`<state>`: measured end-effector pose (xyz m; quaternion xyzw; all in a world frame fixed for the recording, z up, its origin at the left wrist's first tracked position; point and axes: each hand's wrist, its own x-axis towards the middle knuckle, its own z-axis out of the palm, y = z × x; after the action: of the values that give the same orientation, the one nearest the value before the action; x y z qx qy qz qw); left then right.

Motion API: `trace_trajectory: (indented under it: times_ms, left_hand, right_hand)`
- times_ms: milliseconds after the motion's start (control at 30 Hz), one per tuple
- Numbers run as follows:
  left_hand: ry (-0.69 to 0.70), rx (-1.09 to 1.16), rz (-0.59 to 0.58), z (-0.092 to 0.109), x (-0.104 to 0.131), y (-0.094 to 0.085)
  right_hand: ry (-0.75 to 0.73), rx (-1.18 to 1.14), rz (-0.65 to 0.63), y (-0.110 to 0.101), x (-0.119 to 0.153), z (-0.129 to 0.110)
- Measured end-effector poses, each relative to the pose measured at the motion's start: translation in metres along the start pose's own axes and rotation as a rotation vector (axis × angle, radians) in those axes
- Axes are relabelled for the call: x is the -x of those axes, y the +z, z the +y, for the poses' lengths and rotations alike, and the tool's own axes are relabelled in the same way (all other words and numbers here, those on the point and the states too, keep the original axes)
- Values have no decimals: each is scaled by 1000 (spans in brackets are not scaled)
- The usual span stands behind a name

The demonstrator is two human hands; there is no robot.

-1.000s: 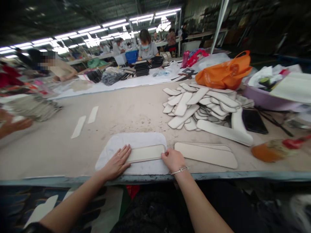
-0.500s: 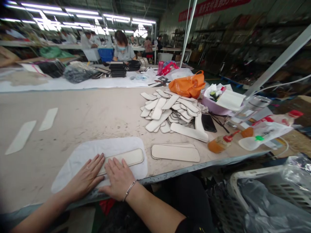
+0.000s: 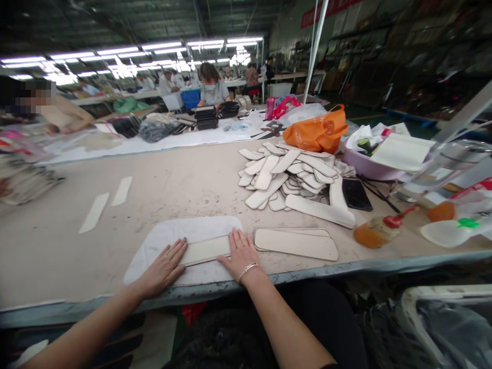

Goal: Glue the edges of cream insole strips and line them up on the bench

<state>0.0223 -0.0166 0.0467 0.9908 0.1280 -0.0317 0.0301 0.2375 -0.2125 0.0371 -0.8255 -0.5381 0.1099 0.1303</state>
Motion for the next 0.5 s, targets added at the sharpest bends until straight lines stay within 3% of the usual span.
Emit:
trace_trajectory:
  times_ms: [267,367,500]
  left_hand:
    - [-214,157,-16,9,-28,-28]
    - [-332,183,-90,17,-40,-45]
    - [-336,358,-173,27,-41,-65]
  right_hand:
    - [-9,-190,167,-6,11,8]
    - [46,-312,243,-7,14,11]
    - [135,-493,362,-13,14,10]
